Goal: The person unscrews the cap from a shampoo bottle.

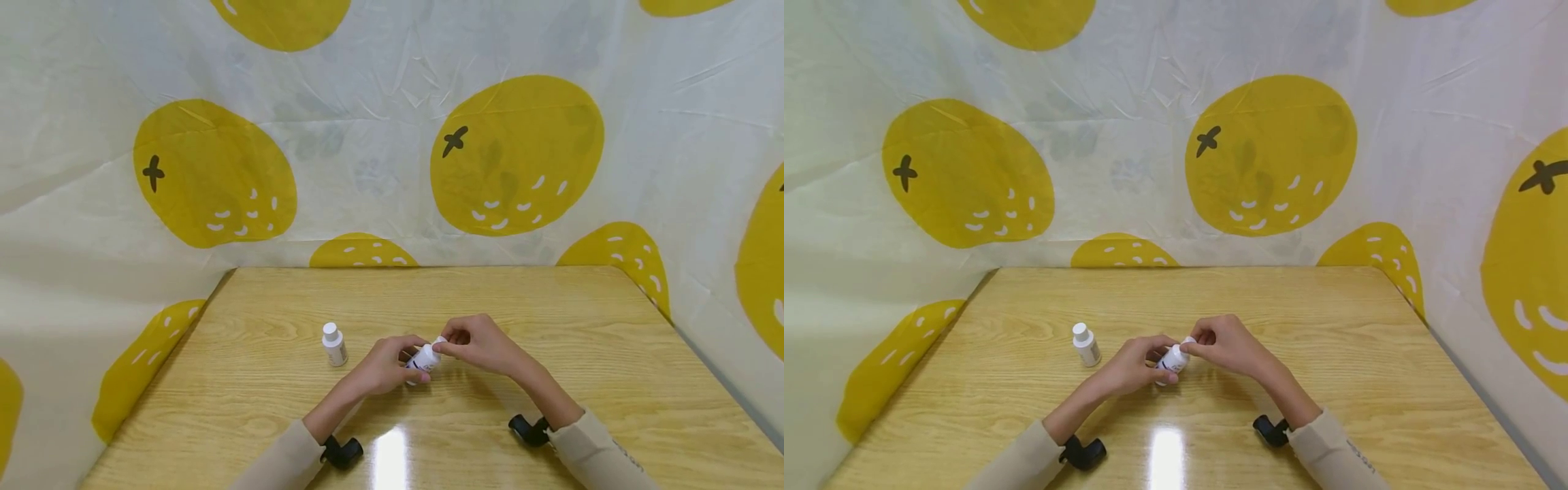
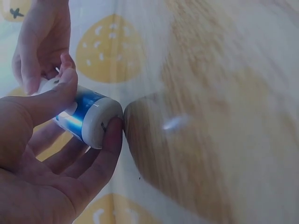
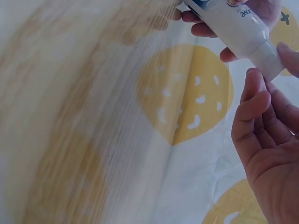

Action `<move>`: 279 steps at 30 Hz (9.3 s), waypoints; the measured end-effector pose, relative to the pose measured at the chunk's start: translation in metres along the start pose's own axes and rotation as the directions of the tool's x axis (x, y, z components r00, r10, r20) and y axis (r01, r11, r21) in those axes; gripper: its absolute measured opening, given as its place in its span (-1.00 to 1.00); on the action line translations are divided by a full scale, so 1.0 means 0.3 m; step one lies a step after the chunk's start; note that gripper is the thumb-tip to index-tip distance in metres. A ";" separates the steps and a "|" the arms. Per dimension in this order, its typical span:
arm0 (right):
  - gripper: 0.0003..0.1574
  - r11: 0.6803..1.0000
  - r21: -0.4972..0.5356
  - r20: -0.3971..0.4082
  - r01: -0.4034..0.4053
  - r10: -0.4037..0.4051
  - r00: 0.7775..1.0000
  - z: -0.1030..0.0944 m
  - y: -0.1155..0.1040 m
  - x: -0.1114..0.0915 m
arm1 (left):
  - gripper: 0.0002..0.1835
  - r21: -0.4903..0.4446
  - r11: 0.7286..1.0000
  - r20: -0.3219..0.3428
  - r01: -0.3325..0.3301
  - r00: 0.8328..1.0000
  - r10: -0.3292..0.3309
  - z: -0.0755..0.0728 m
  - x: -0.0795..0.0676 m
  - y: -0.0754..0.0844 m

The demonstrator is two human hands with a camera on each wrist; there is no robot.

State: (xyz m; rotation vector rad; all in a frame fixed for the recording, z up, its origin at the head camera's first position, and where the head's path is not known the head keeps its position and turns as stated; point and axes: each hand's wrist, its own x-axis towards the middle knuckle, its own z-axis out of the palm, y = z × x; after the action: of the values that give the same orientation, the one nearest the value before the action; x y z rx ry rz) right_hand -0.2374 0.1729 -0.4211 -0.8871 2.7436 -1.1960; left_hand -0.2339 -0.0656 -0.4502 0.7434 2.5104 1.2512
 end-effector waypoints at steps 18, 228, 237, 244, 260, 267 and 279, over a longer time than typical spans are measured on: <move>-0.80 0.998 0.044 0.018 0.033 -0.033 0.999 0.000 0.007 0.000 | -0.53 -0.040 0.999 0.007 -0.006 1.000 0.006 -0.009 -0.004 0.006; -0.68 0.991 0.104 0.084 -0.088 0.080 0.993 -0.029 -0.006 -0.010 | -0.56 -0.075 0.997 -0.032 0.032 0.999 -0.035 0.002 -0.009 0.014; -0.71 0.990 0.136 0.097 -0.046 0.033 0.995 -0.034 0.003 -0.012 | -0.57 -0.065 0.997 -0.032 0.031 0.999 -0.033 0.003 -0.006 0.019; -0.66 0.989 0.129 0.081 -0.076 0.066 0.994 -0.032 -0.005 -0.013 | -0.56 -0.061 0.998 -0.034 0.032 0.999 -0.034 0.005 -0.004 0.013; -0.68 0.984 0.163 0.106 -0.065 0.048 0.993 -0.035 -0.001 -0.013 | -0.56 -0.076 0.997 -0.035 0.026 0.999 -0.029 0.005 -0.006 0.010; -0.68 0.989 0.121 0.085 -0.081 0.071 0.994 -0.029 0.001 -0.012 | -0.56 -0.081 0.996 -0.034 0.032 0.999 -0.034 0.005 -0.007 0.012; -0.68 0.991 0.128 0.097 -0.037 0.024 0.995 -0.030 0.002 -0.014 | -0.56 -0.073 0.997 -0.036 0.028 0.999 -0.031 0.006 -0.007 0.008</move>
State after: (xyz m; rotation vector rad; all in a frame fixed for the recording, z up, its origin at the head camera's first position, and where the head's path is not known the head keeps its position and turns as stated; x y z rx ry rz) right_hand -0.2363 0.1815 -0.4161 -0.8617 2.5630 -1.2746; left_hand -0.2307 -0.0643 -0.4493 0.6699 2.4807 1.3499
